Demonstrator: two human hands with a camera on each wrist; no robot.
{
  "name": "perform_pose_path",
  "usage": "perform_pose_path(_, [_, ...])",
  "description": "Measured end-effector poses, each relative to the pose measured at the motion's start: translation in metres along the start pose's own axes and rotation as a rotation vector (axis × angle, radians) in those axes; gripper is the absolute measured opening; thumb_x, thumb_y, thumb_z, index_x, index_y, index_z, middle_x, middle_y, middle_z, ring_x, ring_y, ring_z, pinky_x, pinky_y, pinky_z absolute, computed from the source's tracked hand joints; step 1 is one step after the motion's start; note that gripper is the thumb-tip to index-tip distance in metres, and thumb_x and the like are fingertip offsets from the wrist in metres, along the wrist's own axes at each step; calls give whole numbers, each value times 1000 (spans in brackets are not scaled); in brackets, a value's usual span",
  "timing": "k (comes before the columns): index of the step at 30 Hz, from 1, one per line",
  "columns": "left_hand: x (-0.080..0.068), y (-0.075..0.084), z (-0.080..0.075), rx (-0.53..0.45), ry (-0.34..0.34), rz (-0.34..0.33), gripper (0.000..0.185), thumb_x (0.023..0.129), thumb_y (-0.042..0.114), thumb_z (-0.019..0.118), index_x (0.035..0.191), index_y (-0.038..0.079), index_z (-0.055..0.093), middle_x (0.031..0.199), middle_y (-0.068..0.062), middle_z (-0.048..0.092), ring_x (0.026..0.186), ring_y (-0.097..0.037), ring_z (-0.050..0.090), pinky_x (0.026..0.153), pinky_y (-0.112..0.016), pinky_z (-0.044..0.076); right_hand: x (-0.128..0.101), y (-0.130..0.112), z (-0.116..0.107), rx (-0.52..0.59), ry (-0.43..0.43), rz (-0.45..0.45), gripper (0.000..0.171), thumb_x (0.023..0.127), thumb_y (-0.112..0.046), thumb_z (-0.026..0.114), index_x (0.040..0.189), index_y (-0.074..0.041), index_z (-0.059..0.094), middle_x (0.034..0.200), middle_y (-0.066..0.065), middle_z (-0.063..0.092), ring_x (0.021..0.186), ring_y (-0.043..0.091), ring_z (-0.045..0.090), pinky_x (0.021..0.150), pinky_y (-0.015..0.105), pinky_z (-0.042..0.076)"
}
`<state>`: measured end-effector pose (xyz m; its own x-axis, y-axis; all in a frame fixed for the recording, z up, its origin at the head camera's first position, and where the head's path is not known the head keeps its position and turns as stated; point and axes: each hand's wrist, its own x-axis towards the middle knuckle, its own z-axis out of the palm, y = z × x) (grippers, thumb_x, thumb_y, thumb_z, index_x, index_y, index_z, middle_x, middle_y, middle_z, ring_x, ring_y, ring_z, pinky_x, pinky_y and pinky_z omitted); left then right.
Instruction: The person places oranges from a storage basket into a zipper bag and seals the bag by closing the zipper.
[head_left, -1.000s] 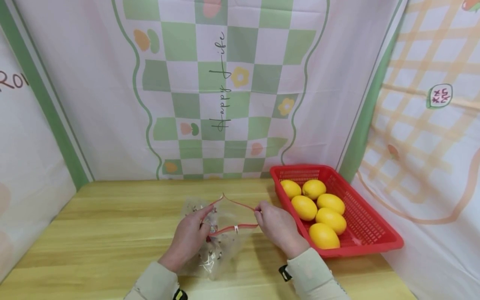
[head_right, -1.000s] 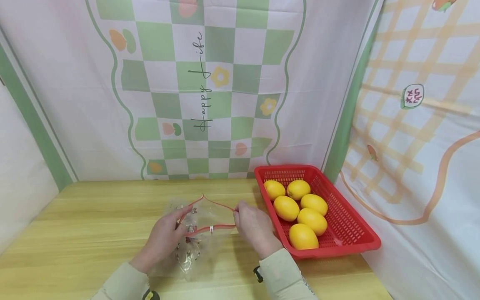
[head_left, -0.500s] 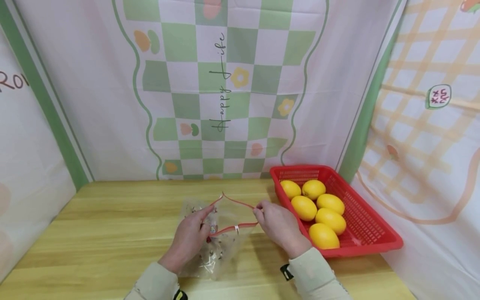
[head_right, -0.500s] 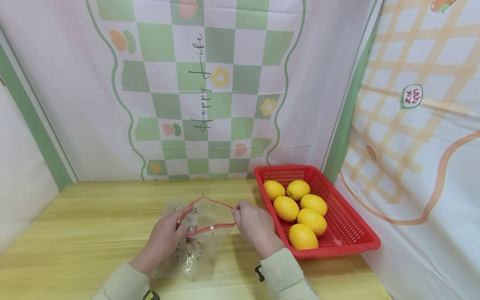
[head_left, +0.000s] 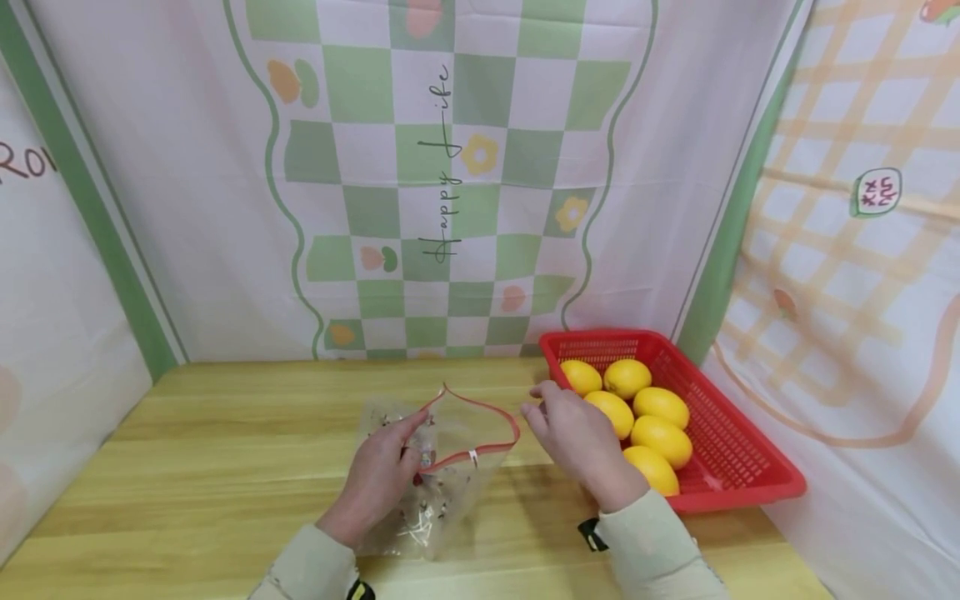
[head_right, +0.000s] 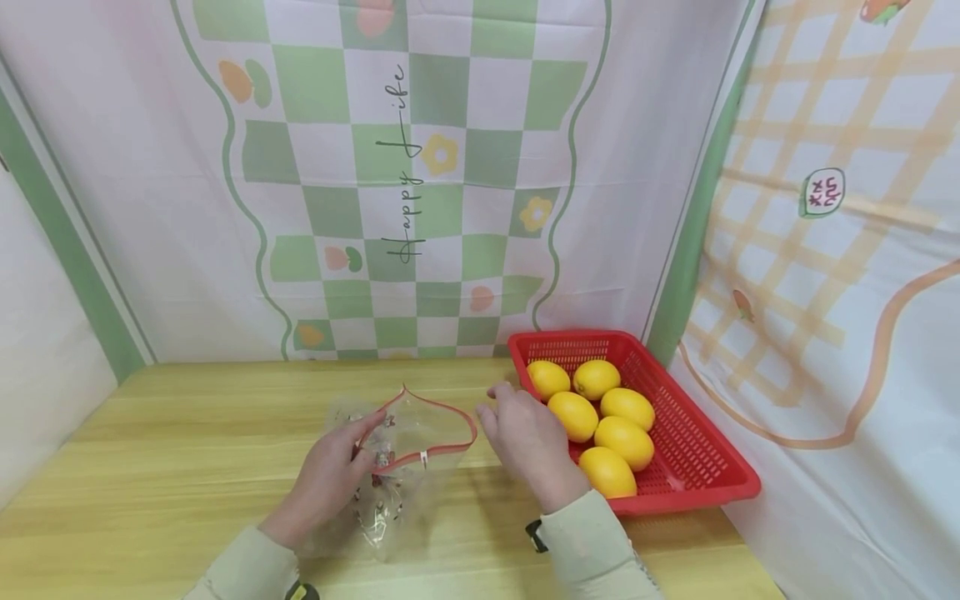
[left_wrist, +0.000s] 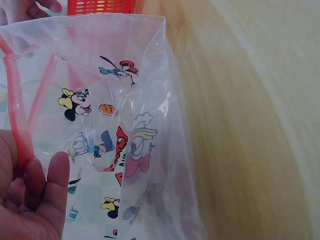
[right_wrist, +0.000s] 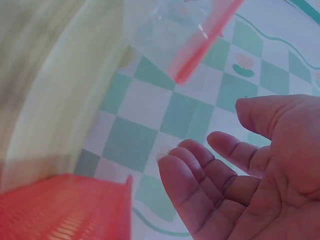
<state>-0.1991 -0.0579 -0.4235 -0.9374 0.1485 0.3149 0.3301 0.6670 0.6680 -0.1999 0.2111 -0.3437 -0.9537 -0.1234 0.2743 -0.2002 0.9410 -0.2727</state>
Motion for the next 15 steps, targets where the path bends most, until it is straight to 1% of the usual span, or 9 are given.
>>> perform_pose_path(2, [0,0,0,-3,-1,-1,62,89,-1,61,149,15,59,130,-11,70,84,-13,58,77,-34,51,-1,3,-6,-15,3,-1,43,102,-37,62,130,-4,66,118,13,74,92,28,71,90,50,60])
perform_pose_path(4, [0,0,1,-8,-4,0,62,89,-1,61,149,14,58,129,-11,70,83,-13,58,76,-34,52,-2,6,-14,-33,11,-8,44,102,-37,63,131,-3,65,118,15,74,91,30,71,88,51,60])
perform_pose_path(6, [0,0,1,-11,-2,0,62,89,-1,61,149,14,59,128,-11,70,85,-14,59,77,-35,52,-2,9,-21,-43,13,-9,45,102,-36,63,132,-3,64,121,16,73,94,32,71,88,53,60])
perform_pose_path(9, [-1,0,1,-17,1,-1,63,88,-2,61,149,14,59,129,-12,70,87,-16,61,77,-36,53,-3,15,-30,-49,10,-11,47,102,-35,63,134,-1,61,114,17,73,91,32,70,85,54,60])
perform_pose_path(11, [-2,0,1,-14,12,-3,63,88,-1,62,149,14,59,131,-13,70,94,-19,63,82,-39,55,-3,19,-36,-49,-8,2,51,102,-36,63,139,0,58,117,20,72,96,34,70,89,55,59])
perform_pose_path(13, [-3,0,0,-15,18,-5,63,88,0,62,149,15,59,131,-13,70,95,-19,64,82,-40,55,-2,24,-41,-55,-22,10,55,102,-37,62,142,1,56,121,22,71,100,36,69,91,57,58])
perform_pose_path(15, [-3,-1,0,-12,24,-2,62,89,0,63,149,15,59,132,-13,70,97,-21,64,84,-41,55,-2,30,-45,-59,-42,25,59,103,-38,61,146,1,52,130,25,67,109,40,67,96,59,55])
